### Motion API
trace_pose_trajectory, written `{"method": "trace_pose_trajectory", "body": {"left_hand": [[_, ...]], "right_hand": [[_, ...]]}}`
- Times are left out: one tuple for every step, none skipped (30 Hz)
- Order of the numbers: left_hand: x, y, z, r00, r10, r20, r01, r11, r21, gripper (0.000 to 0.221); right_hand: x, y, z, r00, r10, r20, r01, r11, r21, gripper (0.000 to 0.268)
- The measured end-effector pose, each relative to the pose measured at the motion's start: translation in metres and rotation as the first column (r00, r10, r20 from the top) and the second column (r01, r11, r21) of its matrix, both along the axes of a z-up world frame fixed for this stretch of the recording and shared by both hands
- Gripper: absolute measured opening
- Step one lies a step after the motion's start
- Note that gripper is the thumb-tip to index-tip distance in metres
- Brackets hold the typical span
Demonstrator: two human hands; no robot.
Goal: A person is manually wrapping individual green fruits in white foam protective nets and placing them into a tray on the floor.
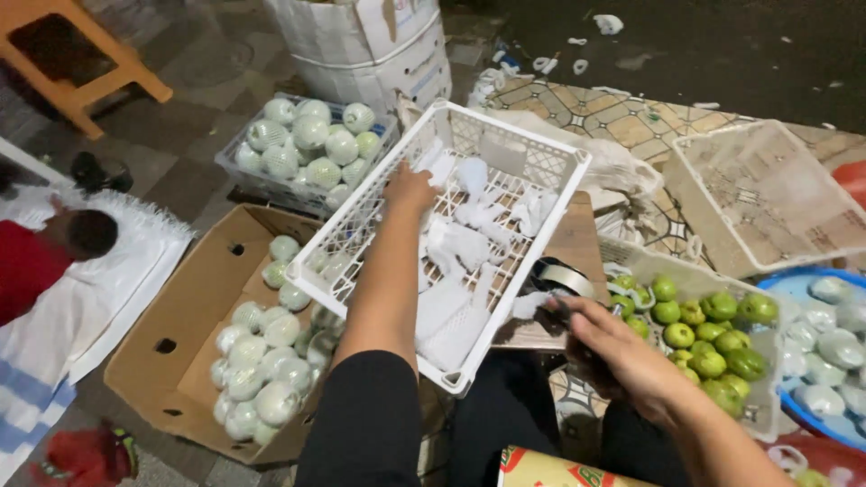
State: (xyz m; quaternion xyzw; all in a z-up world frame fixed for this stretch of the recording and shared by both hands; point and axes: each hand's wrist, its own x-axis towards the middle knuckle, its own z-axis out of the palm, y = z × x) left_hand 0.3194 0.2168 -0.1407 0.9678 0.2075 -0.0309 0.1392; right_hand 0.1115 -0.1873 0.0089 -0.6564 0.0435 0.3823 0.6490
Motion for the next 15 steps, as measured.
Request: {"method": "trace_pose_trajectory", "body": {"left_hand": [[0.007, 0.004, -0.018, 1.000, -0.005, -0.016, 0.006, 0.998, 0.065, 0.050], [0.019, 0.012, -0.030, 1.000, -0.003, -0.017, 0.006, 0.991, 0.135, 0.056], [0.020, 0.004, -0.028, 1.000, -0.020, -0.008, 0.021, 0.990, 0.136, 0.056], [0.014, 0.003, -0.025, 1.000, -0.006, -0.013, 0.007, 0.993, 0.116, 0.051], [0.007, 0.003, -0.022, 1.000, 0.008, -0.017, -0.006, 0.995, 0.095, 0.047], [0.001, 0.001, -0.014, 1.000, 0.017, -0.016, -0.015, 0.995, 0.095, 0.047], [-0.004, -0.001, -0.005, 0.986, 0.071, 0.153, -0.077, 0.996, 0.037, 0.035], [-0.007, -0.001, 0.007, 0.940, 0.122, 0.319, -0.121, 0.992, -0.022, 0.022], [-0.024, -0.016, 0.032, 0.938, 0.122, 0.323, -0.124, 0.992, -0.015, 0.022], [-0.046, -0.032, 0.054, 0.862, 0.154, 0.483, -0.025, 0.964, -0.263, 0.026], [-0.068, -0.048, 0.076, 0.759, 0.226, 0.611, 0.119, 0.874, -0.472, 0.037], [-0.103, -0.076, 0.101, 0.763, 0.219, 0.608, 0.116, 0.879, -0.463, 0.037], [-0.137, -0.103, 0.126, 0.759, 0.250, 0.601, 0.287, 0.701, -0.653, 0.047], [-0.176, -0.133, 0.147, 0.765, 0.285, 0.578, 0.424, 0.452, -0.784, 0.058], [-0.198, -0.153, 0.146, 0.773, 0.284, 0.567, 0.412, 0.456, -0.789, 0.058]], "right_hand": [[0.003, 0.007, 0.003, 0.996, 0.071, 0.056, -0.071, 0.997, 0.004, 0.049], [0.011, 0.016, 0.008, 0.981, 0.147, 0.124, -0.149, 0.989, 0.007, 0.046], [0.017, 0.021, 0.002, 0.983, 0.130, 0.133, -0.132, 0.991, 0.006, 0.046], [0.025, 0.029, -0.003, 0.974, 0.111, 0.200, -0.137, 0.983, 0.122, 0.046], [0.031, 0.037, -0.007, 0.961, 0.084, 0.264, -0.149, 0.960, 0.236, 0.048], [0.032, 0.037, -0.008, 0.960, 0.093, 0.265, -0.158, 0.959, 0.236, 0.048], [0.033, 0.036, -0.009, 0.966, 0.047, 0.255, -0.120, 0.953, 0.279, 0.047], [0.034, 0.037, -0.010, 0.969, -0.007, 0.245, -0.076, 0.941, 0.329, 0.047], [0.041, 0.038, -0.017, 0.968, -0.007, 0.249, -0.080, 0.938, 0.336, 0.047], [0.043, 0.038, -0.025, 0.959, -0.136, 0.248, 0.050, 0.945, 0.323, 0.048], [0.044, 0.039, -0.033, 0.933, -0.262, 0.247, 0.180, 0.934, 0.309, 0.049], [0.044, 0.043, -0.030, 0.935, -0.265, 0.237, 0.183, 0.931, 0.317, 0.049], [0.042, 0.047, -0.028, 0.908, -0.299, 0.293, 0.198, 0.923, 0.329, 0.060], [0.037, 0.049, -0.028, 0.880, -0.329, 0.343, 0.213, 0.918, 0.334, 0.070], [0.026, 0.052, -0.018, 0.886, -0.328, 0.328, 0.216, 0.917, 0.335, 0.070]]}}
